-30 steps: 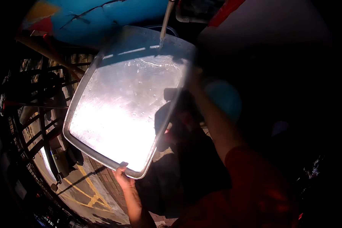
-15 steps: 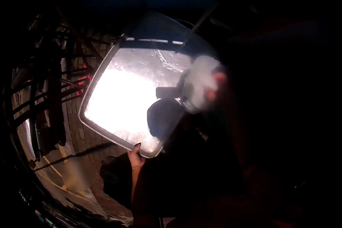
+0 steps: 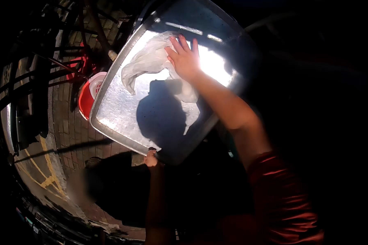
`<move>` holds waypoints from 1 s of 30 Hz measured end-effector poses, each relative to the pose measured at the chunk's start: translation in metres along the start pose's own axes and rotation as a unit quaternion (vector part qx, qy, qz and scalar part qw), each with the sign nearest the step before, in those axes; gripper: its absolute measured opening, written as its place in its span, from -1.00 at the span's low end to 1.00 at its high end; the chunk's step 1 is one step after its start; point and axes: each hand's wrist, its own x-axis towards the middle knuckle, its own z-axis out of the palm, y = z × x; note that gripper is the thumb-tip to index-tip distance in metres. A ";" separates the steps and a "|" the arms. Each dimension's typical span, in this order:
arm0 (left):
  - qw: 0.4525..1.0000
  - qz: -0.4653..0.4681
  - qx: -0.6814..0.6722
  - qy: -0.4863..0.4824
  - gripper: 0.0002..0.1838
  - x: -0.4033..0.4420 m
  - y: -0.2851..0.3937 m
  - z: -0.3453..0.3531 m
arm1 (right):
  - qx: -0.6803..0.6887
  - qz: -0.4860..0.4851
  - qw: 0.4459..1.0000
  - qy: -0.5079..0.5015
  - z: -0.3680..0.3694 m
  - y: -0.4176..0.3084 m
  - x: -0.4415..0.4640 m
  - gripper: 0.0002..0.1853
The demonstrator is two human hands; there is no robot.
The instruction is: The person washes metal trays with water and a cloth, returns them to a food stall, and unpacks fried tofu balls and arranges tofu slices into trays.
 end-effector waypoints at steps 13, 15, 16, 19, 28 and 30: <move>0.977 -0.127 -0.157 -0.065 -0.96 -0.017 0.055 0.016 | 0.159 -0.162 0.973 -0.030 0.018 -0.048 -0.024 -0.38; 0.972 -0.149 -0.179 -0.021 -0.95 -0.019 0.053 0.013 | 0.155 -0.100 0.983 -0.009 0.019 -0.025 0.015 -0.41; 0.966 -0.162 -0.201 0.010 -0.95 -0.017 0.052 0.013 | 0.190 -0.025 0.981 -0.010 0.017 -0.011 0.039 -0.41; 0.967 -0.185 -0.172 0.020 -0.99 -0.014 0.055 0.017 | 0.074 0.041 0.993 0.084 0.019 0.050 0.101 -0.42; 0.931 -0.230 -0.283 0.010 -0.96 -0.015 0.057 0.020 | -0.013 0.104 0.976 0.191 0.039 0.148 0.031 -0.50; 0.958 -0.186 -0.220 -0.002 -0.94 -0.013 0.046 0.014 | 0.008 0.191 0.975 0.116 0.030 0.152 0.003 -0.45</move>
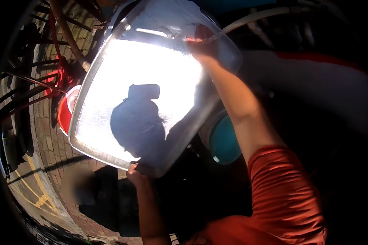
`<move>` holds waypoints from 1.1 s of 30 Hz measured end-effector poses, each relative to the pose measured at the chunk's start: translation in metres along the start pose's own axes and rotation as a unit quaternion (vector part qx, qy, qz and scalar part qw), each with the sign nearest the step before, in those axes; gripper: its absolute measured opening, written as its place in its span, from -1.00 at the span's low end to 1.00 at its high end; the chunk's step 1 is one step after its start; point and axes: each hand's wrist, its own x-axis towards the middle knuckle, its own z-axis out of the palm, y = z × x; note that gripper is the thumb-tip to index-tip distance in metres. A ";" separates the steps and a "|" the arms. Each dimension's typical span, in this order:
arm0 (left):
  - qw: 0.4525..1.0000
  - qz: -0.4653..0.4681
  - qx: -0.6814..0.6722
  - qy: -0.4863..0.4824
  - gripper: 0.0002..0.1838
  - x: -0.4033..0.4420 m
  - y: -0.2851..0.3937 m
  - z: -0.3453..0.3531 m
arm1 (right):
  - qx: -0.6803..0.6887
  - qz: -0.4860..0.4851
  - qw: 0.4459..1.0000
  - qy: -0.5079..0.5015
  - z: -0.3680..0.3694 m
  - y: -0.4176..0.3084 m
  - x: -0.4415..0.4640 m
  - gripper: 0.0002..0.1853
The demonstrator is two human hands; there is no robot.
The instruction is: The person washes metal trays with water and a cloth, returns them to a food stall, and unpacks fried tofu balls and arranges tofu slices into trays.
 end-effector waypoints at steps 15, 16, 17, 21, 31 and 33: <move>0.670 0.437 0.594 -0.087 -0.75 0.025 -0.010 -0.032 | 0.236 -0.094 0.951 -0.175 -0.057 -0.241 -0.251 -0.43; 0.676 0.470 0.564 -0.059 -0.79 0.027 -0.014 -0.029 | 0.258 -0.135 0.941 -0.170 -0.057 -0.255 -0.241 -0.44; 0.679 0.503 0.534 -0.032 -0.83 0.031 -0.020 -0.028 | 0.279 -0.175 0.930 -0.166 -0.056 -0.266 -0.234 -0.45; 0.601 0.613 0.513 -0.009 -0.85 0.011 -0.002 -0.009 | 0.337 -0.302 0.880 -0.145 -0.039 -0.252 -0.175 -0.47; 0.946 0.280 0.161 -0.029 -0.64 0.013 0.008 0.009 | -0.018 -0.017 1.000 -0.008 0.032 -0.106 0.083 -0.46; 0.982 0.173 0.076 -0.014 -0.55 0.005 0.018 0.019 | -0.036 -0.001 0.999 0.013 0.023 -0.123 0.094 -0.50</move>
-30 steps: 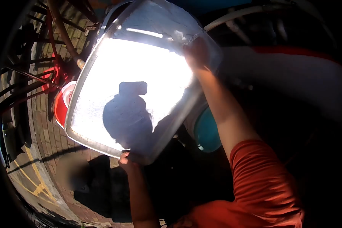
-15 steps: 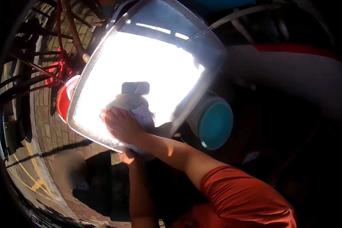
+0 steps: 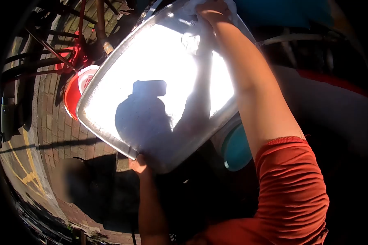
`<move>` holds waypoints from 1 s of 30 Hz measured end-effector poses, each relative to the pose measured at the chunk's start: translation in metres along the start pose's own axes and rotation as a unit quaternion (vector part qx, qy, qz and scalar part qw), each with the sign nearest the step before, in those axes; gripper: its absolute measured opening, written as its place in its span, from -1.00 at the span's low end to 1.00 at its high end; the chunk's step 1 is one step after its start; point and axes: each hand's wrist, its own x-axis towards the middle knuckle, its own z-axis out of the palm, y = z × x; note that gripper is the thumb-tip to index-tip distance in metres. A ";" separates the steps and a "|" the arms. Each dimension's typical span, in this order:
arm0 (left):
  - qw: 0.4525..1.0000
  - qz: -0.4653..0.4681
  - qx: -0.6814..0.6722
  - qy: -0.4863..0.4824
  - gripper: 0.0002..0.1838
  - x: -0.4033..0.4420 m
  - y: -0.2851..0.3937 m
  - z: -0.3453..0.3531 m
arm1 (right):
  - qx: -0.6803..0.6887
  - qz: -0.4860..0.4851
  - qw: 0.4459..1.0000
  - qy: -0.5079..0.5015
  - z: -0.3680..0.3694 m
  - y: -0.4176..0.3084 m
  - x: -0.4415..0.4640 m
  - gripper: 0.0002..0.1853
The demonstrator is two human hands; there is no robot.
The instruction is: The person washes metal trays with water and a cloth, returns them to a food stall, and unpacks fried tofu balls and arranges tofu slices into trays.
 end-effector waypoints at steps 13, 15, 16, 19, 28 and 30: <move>0.992 0.106 0.036 -0.052 -0.75 -0.004 0.004 -0.003 | 0.118 -0.170 0.967 -0.150 -0.031 -0.100 -0.121 -0.48; 0.989 0.127 0.051 -0.054 -0.76 0.000 0.001 -0.002 | 0.236 -0.229 0.941 -0.081 -0.038 -0.124 -0.155 -0.50; 0.970 0.205 0.121 -0.054 -0.76 0.005 -0.010 -0.009 | 0.278 -0.248 0.925 -0.069 -0.039 -0.138 -0.174 -0.48; 0.847 0.419 0.319 -0.066 -0.78 0.018 -0.030 -0.027 | 0.345 -0.338 0.867 -0.123 -0.058 -0.175 -0.226 -0.50; 0.994 0.006 -0.107 -0.019 -0.85 0.034 -0.034 -0.028 | 0.154 -0.579 0.775 -0.201 -0.100 -0.077 -0.269 -0.78; 0.996 -0.001 -0.072 -0.053 -0.83 0.052 -0.059 -0.046 | 0.169 -0.487 0.811 -0.277 -0.081 -0.023 -0.254 -0.59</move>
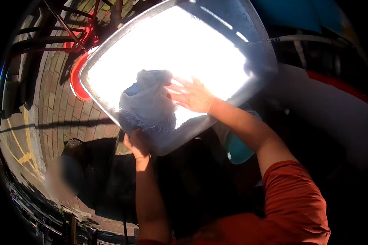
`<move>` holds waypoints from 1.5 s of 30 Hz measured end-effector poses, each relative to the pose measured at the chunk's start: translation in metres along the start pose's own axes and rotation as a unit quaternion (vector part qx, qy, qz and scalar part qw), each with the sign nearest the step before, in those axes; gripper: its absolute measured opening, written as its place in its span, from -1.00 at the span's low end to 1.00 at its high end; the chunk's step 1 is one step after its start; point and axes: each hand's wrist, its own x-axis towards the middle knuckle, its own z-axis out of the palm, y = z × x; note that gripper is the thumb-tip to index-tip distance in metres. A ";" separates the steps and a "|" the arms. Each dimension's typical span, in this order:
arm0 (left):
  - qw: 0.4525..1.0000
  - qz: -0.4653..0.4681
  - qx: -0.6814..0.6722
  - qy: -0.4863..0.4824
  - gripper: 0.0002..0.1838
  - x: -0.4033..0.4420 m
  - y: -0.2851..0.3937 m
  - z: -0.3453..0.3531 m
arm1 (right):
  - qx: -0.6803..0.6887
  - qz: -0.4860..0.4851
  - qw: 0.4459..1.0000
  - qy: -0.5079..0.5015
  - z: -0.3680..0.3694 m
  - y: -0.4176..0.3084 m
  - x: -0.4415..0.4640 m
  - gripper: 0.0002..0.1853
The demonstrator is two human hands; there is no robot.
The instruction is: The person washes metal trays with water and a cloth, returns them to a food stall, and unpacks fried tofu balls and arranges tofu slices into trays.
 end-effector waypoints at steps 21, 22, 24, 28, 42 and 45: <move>0.994 -0.020 0.097 0.056 -0.72 -0.027 0.081 0.052 | 0.187 -0.042 0.899 0.394 -0.035 -0.090 0.201 -0.69; 0.994 -0.024 0.082 0.071 -0.72 -0.028 0.078 0.050 | 0.120 -0.088 0.905 0.399 -0.023 -0.091 0.219 -0.61; 0.989 0.001 0.109 0.096 -0.73 -0.028 0.063 0.037 | -0.046 -0.132 0.938 0.316 -0.004 -0.065 0.238 -0.58; 0.990 0.009 0.080 0.114 -0.79 -0.037 0.073 0.030 | -0.142 -0.186 0.950 0.208 -0.017 0.001 0.235 -0.56; 0.994 0.050 -0.013 0.099 -0.77 -0.018 0.055 0.028 | -0.205 0.247 0.922 0.219 -0.121 0.261 0.095 -0.64; 0.990 0.046 0.060 0.118 -0.74 -0.023 0.054 0.022 | -0.068 0.319 0.886 0.329 -0.090 0.227 0.113 -0.65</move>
